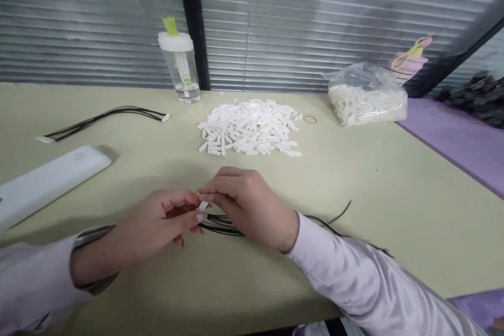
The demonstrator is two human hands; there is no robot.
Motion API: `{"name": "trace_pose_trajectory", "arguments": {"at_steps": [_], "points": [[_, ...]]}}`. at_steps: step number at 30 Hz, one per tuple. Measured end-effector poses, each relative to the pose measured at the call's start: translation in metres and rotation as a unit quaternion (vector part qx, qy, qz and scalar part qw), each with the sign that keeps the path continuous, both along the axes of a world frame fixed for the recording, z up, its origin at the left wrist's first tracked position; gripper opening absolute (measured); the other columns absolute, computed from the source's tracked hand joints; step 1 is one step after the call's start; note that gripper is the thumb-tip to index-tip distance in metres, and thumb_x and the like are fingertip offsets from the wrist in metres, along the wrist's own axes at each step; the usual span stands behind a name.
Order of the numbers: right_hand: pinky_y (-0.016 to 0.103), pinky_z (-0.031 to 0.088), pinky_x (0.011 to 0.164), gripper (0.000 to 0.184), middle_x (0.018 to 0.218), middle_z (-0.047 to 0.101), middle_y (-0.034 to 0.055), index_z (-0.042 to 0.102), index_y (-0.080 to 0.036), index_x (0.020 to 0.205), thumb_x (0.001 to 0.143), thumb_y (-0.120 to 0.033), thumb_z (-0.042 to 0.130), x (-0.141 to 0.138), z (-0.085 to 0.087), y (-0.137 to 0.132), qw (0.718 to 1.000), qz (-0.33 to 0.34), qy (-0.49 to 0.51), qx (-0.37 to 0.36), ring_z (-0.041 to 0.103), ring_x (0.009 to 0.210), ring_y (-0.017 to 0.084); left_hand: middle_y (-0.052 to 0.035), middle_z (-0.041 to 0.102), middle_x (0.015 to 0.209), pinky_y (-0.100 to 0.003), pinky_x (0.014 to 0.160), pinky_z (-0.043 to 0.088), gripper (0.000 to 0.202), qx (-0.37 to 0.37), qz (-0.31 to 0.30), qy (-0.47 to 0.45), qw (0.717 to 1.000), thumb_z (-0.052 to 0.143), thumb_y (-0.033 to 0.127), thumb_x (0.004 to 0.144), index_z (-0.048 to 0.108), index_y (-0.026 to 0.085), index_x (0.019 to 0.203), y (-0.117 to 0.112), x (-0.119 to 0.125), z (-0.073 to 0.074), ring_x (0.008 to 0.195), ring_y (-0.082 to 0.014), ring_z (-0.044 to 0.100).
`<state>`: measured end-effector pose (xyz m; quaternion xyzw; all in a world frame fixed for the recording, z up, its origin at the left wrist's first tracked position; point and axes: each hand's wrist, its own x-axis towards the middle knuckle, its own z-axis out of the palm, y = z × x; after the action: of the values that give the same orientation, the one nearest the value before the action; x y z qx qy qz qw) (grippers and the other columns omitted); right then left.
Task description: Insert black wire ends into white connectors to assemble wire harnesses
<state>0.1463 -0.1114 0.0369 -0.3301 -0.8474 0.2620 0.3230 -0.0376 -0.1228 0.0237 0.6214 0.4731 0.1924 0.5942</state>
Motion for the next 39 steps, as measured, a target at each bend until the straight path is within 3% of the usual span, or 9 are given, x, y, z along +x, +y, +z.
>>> {"name": "trace_pose_trajectory", "arguments": {"at_steps": [8,17,21,23,26,29,33,39], "points": [[0.018,0.040,0.063,0.018,0.079,0.057,0.0040,0.061,-0.013,0.092,0.083,-0.011,0.046,-0.002,0.001,-0.005,1.000,0.001,-0.007,0.026,0.052,0.071,0.007,0.0014,0.057,0.066,-0.018,0.049,0.044,0.017,0.000,0.006,0.003,1.000,0.055,0.033,0.074,0.056,0.016,0.078,0.001,0.002,-0.001,0.061,-0.0101,0.054],[0.019,0.041,0.064,0.022,0.081,0.057,0.0054,0.061,-0.014,0.092,0.083,-0.010,0.042,-0.004,0.003,-0.008,0.999,0.024,-0.030,0.007,0.052,0.073,0.009,0.0018,0.057,0.065,-0.018,0.050,0.041,0.015,0.016,0.010,-0.011,1.000,0.056,0.031,0.075,0.056,0.016,0.077,-0.002,0.001,-0.003,0.059,-0.0086,0.051],[0.018,0.041,0.062,0.019,0.079,0.058,0.0022,0.056,-0.015,0.099,0.083,-0.017,0.045,-0.001,0.006,-0.008,0.997,-0.018,0.010,-0.070,0.051,0.068,0.008,0.0014,0.057,0.067,-0.019,0.053,0.043,0.015,0.028,0.001,-0.016,0.999,0.054,0.032,0.076,0.056,0.017,0.075,-0.003,-0.001,-0.007,0.062,-0.0097,0.052],[0.018,0.039,0.059,0.014,0.074,0.057,0.0010,0.056,-0.015,0.090,0.083,-0.020,0.045,0.003,0.010,-0.006,0.994,-0.048,0.008,-0.099,0.049,0.064,0.007,0.0014,0.055,0.066,-0.020,0.054,0.044,0.016,0.031,0.005,-0.021,0.999,0.055,0.033,0.076,0.056,0.017,0.073,-0.004,-0.003,-0.009,0.061,-0.0098,0.052],[0.019,0.037,0.060,0.013,0.072,0.056,0.0012,0.057,-0.014,0.075,0.082,-0.015,0.046,0.008,0.016,-0.005,0.993,0.008,-0.075,-0.091,0.048,0.065,0.007,0.0008,0.057,0.067,-0.022,0.055,0.045,0.015,0.068,0.002,-0.022,0.997,0.054,0.031,0.076,0.058,0.017,0.074,-0.004,-0.006,-0.010,0.057,-0.0093,0.052],[0.020,0.036,0.060,0.014,0.072,0.056,0.0023,0.059,-0.013,0.076,0.081,-0.013,0.045,0.009,0.019,-0.008,0.984,0.073,-0.135,-0.085,0.049,0.064,0.007,-0.0004,0.059,0.069,-0.023,0.059,0.044,0.010,0.142,-0.010,-0.019,0.990,0.054,0.025,0.076,0.060,0.018,0.070,-0.004,-0.008,-0.009,0.062,-0.0108,0.054],[0.019,0.036,0.060,0.015,0.072,0.055,0.0026,0.059,-0.012,0.079,0.083,-0.015,0.044,0.007,0.019,-0.012,0.985,0.091,-0.125,-0.080,0.049,0.065,0.007,-0.0007,0.060,0.074,-0.023,0.063,0.045,0.008,0.191,-0.016,-0.047,0.980,0.057,0.018,0.074,0.061,0.021,0.067,-0.004,-0.008,-0.008,0.070,-0.0122,0.057],[0.018,0.034,0.057,0.014,0.071,0.052,0.0012,0.055,-0.013,0.074,0.083,-0.015,0.045,0.008,0.018,-0.016,0.983,0.078,-0.153,-0.066,0.045,0.062,0.006,-0.0008,0.060,0.073,-0.023,0.060,0.043,0.005,0.225,-0.033,-0.008,0.974,0.060,0.022,0.073,0.064,0.023,0.075,-0.006,-0.009,-0.011,0.069,-0.0131,0.056]]}}
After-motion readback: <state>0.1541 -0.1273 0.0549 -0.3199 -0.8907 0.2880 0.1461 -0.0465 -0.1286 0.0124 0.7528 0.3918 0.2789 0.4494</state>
